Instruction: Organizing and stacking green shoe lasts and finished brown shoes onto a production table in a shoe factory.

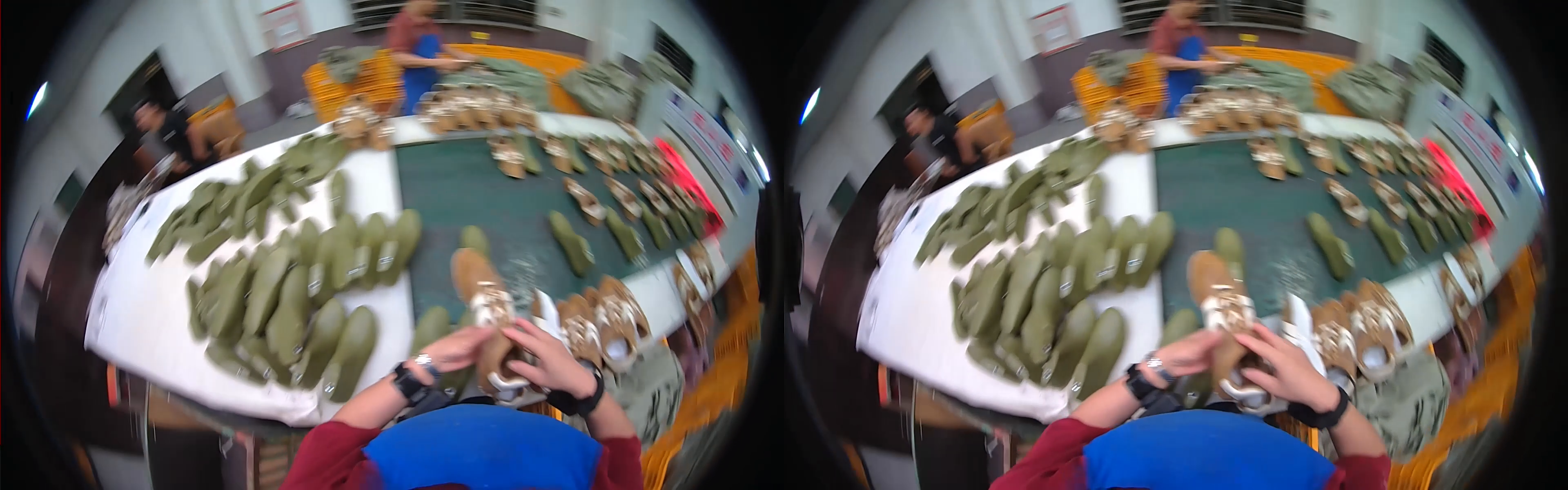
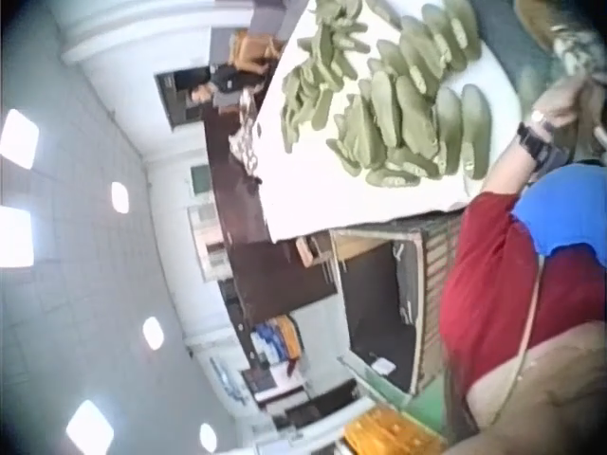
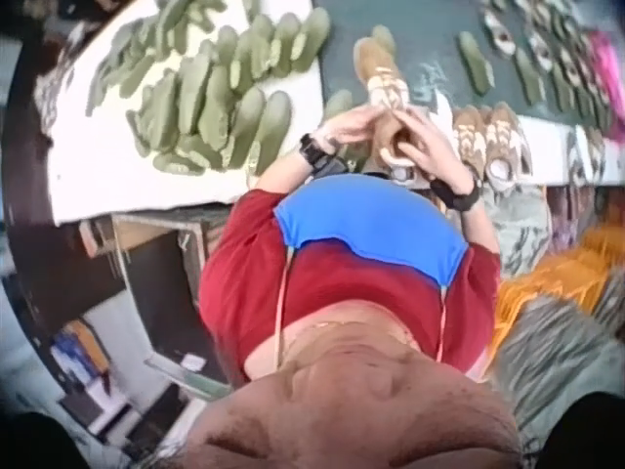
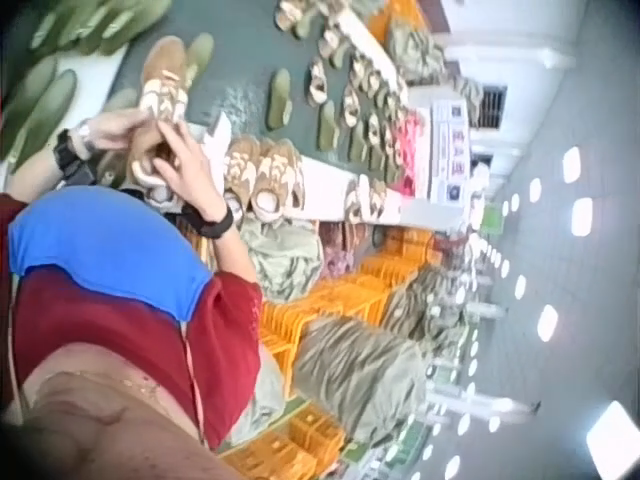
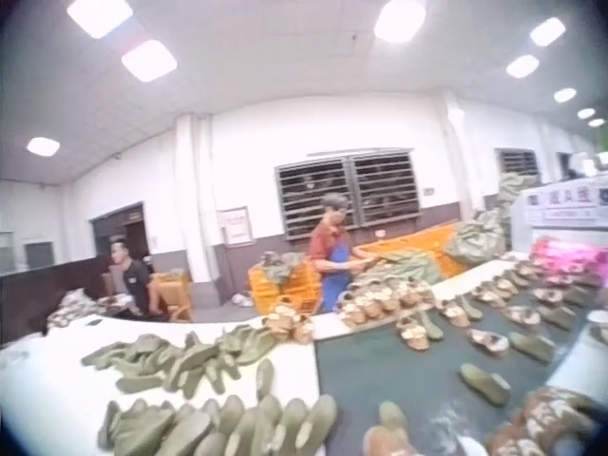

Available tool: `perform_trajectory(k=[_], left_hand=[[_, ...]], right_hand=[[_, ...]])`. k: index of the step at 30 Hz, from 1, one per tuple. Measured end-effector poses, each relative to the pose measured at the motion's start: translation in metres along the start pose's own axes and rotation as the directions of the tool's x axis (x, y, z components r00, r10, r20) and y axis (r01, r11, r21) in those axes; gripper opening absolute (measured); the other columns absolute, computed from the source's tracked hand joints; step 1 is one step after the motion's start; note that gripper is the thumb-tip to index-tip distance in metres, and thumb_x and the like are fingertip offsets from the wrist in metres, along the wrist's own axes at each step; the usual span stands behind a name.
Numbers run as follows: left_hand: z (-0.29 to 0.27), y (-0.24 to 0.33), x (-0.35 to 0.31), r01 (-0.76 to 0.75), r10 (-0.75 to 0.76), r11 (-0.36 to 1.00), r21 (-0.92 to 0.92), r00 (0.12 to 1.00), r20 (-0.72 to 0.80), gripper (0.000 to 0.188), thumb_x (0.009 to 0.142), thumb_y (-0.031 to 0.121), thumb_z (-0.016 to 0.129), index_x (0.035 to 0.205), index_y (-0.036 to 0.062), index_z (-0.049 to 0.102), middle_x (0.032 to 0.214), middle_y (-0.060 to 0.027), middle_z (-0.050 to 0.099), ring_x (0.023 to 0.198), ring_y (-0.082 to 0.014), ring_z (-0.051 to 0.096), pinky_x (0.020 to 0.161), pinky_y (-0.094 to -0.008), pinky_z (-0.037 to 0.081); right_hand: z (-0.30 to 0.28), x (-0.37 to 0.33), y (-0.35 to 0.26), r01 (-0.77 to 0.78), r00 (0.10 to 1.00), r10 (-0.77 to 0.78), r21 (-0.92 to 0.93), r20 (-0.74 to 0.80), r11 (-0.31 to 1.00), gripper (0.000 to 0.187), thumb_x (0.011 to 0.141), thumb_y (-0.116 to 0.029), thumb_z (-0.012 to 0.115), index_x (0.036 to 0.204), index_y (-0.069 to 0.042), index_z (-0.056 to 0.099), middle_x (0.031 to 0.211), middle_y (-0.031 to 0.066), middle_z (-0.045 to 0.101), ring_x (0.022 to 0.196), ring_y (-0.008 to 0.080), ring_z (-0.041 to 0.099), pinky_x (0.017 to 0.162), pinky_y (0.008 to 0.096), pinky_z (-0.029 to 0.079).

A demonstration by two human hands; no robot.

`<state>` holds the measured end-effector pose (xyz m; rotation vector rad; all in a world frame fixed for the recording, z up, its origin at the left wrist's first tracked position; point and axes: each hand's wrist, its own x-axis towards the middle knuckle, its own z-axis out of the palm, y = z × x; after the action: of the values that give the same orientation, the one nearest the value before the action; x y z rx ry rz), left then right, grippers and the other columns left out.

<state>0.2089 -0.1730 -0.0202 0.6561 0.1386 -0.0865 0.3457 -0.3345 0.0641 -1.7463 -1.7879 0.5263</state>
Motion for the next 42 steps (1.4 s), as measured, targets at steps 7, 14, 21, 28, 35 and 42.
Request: perform_trajectory(k=[7,14,21,28,35,42], left_hand=[[0.011,0.011,-0.032,-0.478,0.459,0.877,-0.044,0.861,-0.22,0.05,0.085,0.026,0.06,0.125,0.0064,0.038,0.117,-0.0051,0.05,0.104,-0.0131,0.051,0.088,-0.0279,0.044],[-0.007,-0.001,-0.106,-0.804,0.747,0.556,0.211,0.371,-0.552,0.046,0.082,0.02,0.063,0.12,0.0044,0.043,0.111,-0.0047,0.055,0.101,-0.0142,0.053,0.088,-0.0295,0.044],[-0.003,-0.021,-0.133,-0.618,0.691,0.703,0.352,0.475,-0.545,0.055,0.086,0.021,0.058,0.131,0.0073,0.03,0.123,-0.0035,0.045,0.108,-0.0114,0.045,0.092,-0.0303,0.039],[-0.048,-0.053,-0.13,0.335,0.835,0.191,0.923,0.439,-0.332,0.063,0.078,0.035,0.064,0.125,0.0016,0.04,0.12,-0.0209,0.048,0.108,-0.0355,0.048,0.092,-0.0403,0.038],[-0.092,-0.092,-0.115,0.295,0.523,0.366,0.883,0.719,-0.457,0.066,0.075,0.024,0.065,0.13,0.0013,0.034,0.118,-0.0204,0.05,0.109,-0.0286,0.049,0.093,-0.0338,0.038],[-0.05,-0.085,-0.109,0.462,0.353,0.51,0.726,0.657,-0.666,0.066,0.078,0.022,0.063,0.132,0.0028,0.03,0.121,-0.0213,0.047,0.113,-0.0314,0.046,0.094,-0.0355,0.037]], right_hand=[[0.012,0.022,-0.023,-0.079,0.997,0.075,0.327,0.025,0.942,0.063,0.071,0.0,0.064,0.129,-0.004,0.039,0.132,0.0177,0.038,0.087,0.0172,0.057,0.076,0.0281,0.048],[0.039,0.076,-0.074,0.177,0.824,-0.264,0.215,0.501,0.96,0.053,0.07,-0.001,0.066,0.119,-0.002,0.047,0.119,0.0174,0.049,0.073,0.0205,0.06,0.066,0.0284,0.05],[0.048,0.101,-0.075,0.298,0.814,-0.342,0.168,0.47,0.94,0.024,0.072,-0.007,0.067,0.093,0.0,0.059,0.083,0.0131,0.06,0.071,0.0253,0.061,0.063,0.0304,0.049],[-0.059,0.144,0.039,-0.041,0.962,0.038,0.008,0.27,0.999,0.025,0.071,-0.012,0.065,0.094,-0.002,0.061,0.079,0.0101,0.062,0.07,0.0174,0.059,0.066,0.029,0.047],[-0.103,0.199,0.235,-0.47,0.879,0.462,-0.379,-0.118,0.797,0.029,0.064,-0.03,0.065,0.08,-0.005,0.066,0.079,0.0157,0.064,0.075,0.0298,0.062,0.067,0.0368,0.049],[-0.043,0.183,0.369,-0.787,0.611,0.612,-0.308,-0.502,0.534,0.022,0.071,-0.022,0.062,0.081,-0.003,0.067,0.084,0.0169,0.064,0.08,0.0293,0.063,0.073,0.0378,0.05]])
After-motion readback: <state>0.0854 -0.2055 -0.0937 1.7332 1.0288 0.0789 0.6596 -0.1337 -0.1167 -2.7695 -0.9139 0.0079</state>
